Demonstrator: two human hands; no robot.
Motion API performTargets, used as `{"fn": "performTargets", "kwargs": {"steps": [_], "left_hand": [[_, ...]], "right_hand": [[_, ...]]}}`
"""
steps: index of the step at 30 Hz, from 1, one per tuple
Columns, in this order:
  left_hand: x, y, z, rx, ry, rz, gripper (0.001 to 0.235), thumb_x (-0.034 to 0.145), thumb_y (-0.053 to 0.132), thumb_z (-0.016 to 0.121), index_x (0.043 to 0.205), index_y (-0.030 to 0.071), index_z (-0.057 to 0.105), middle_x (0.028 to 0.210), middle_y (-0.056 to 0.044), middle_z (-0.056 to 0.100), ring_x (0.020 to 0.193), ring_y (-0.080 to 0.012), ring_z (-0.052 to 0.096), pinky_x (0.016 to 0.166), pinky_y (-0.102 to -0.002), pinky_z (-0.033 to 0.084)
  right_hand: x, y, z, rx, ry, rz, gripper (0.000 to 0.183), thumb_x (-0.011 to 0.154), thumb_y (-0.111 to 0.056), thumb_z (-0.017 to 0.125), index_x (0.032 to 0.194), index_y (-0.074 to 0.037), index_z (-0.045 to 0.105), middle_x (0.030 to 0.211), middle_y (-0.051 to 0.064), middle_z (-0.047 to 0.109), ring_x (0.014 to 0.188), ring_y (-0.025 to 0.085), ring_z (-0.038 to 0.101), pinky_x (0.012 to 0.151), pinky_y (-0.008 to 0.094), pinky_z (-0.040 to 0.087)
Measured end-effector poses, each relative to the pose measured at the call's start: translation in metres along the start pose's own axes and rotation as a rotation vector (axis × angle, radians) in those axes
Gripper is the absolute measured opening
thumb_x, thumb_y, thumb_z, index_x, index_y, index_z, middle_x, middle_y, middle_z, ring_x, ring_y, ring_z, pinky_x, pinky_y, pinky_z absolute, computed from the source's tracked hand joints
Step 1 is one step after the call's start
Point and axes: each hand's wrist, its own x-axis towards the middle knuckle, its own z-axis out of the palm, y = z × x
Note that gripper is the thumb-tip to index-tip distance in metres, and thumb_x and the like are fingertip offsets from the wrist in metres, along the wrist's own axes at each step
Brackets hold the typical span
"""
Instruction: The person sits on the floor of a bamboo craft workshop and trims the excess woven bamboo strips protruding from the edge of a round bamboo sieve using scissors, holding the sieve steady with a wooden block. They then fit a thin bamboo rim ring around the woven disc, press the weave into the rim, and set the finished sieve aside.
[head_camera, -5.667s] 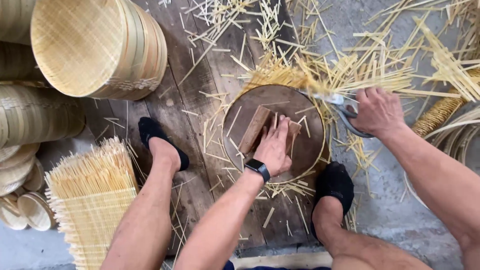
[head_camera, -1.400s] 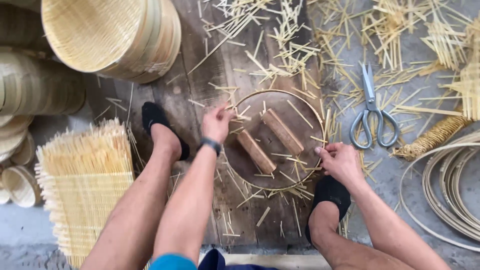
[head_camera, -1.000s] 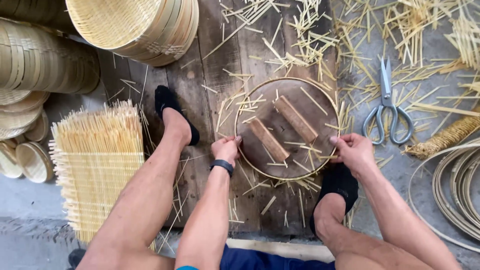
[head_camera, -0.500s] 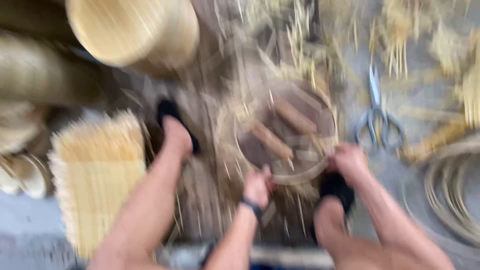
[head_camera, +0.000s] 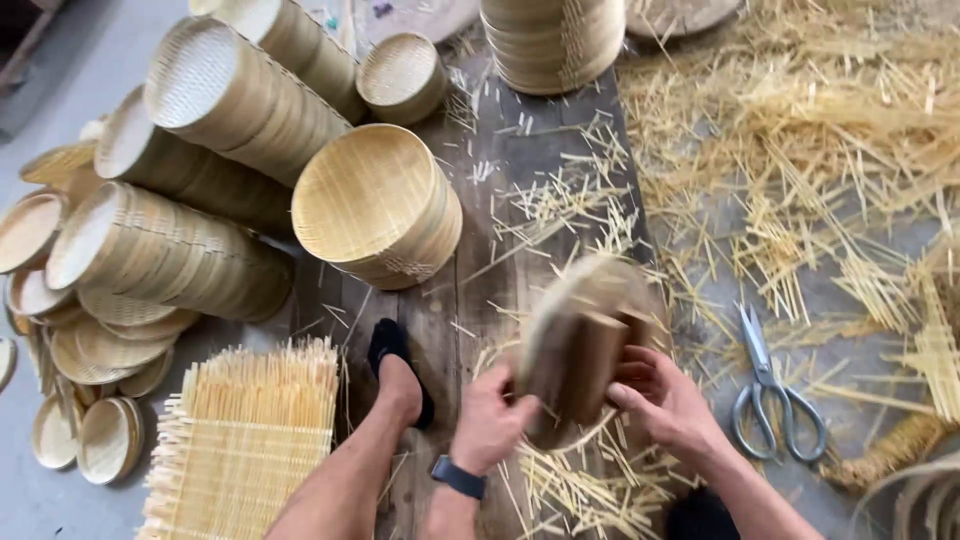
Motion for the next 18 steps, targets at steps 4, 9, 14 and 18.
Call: {"fn": "performTargets", "kwargs": {"steps": [4, 9, 14, 18], "left_hand": [[0.006, 0.041, 0.035, 0.197, -0.007, 0.168, 0.059, 0.085, 0.015, 0.064, 0.143, 0.006, 0.064, 0.092, -0.013, 0.074, 0.077, -0.0220, 0.071, 0.068, -0.033, 0.059], [0.021, 0.029, 0.066, 0.133, 0.127, 0.270, 0.094, 0.099, 0.076, 0.028, 0.143, -0.002, 0.058, 0.104, -0.025, 0.075, 0.080, -0.0212, 0.075, 0.065, -0.031, 0.062], [0.043, 0.024, 0.053, 0.235, 0.104, 0.355, 0.084, 0.102, 0.072, 0.021, 0.135, 0.008, 0.066, 0.100, -0.020, 0.077, 0.071, -0.0220, 0.075, 0.052, -0.032, 0.060], [0.083, -0.055, 0.022, 0.339, 0.372, 0.550, 0.044, 0.113, 0.043, 0.051, 0.119, 0.005, 0.072, 0.104, -0.022, 0.076, 0.093, -0.0329, 0.076, 0.074, -0.040, 0.061]], "right_hand": [[-0.002, -0.038, 0.013, 0.171, 0.082, 0.103, 0.067, 0.079, -0.027, 0.082, 0.136, -0.003, 0.057, 0.118, 0.017, 0.075, 0.107, 0.025, 0.072, 0.092, 0.039, 0.058], [-0.002, -0.007, 0.007, 0.294, 0.297, 0.137, 0.056, 0.081, -0.020, 0.080, 0.130, 0.000, 0.064, 0.112, 0.017, 0.077, 0.101, 0.025, 0.073, 0.091, 0.038, 0.058], [-0.016, 0.106, -0.039, 0.454, 0.231, 0.176, 0.050, 0.085, -0.016, 0.076, 0.128, 0.006, 0.065, 0.112, 0.022, 0.076, 0.098, 0.032, 0.071, 0.083, 0.047, 0.058], [-0.052, 0.259, -0.071, 1.114, 0.004, -0.034, 0.052, 0.087, -0.013, 0.074, 0.133, 0.003, 0.059, 0.127, 0.016, 0.069, 0.113, 0.030, 0.067, 0.093, 0.047, 0.056]]}}
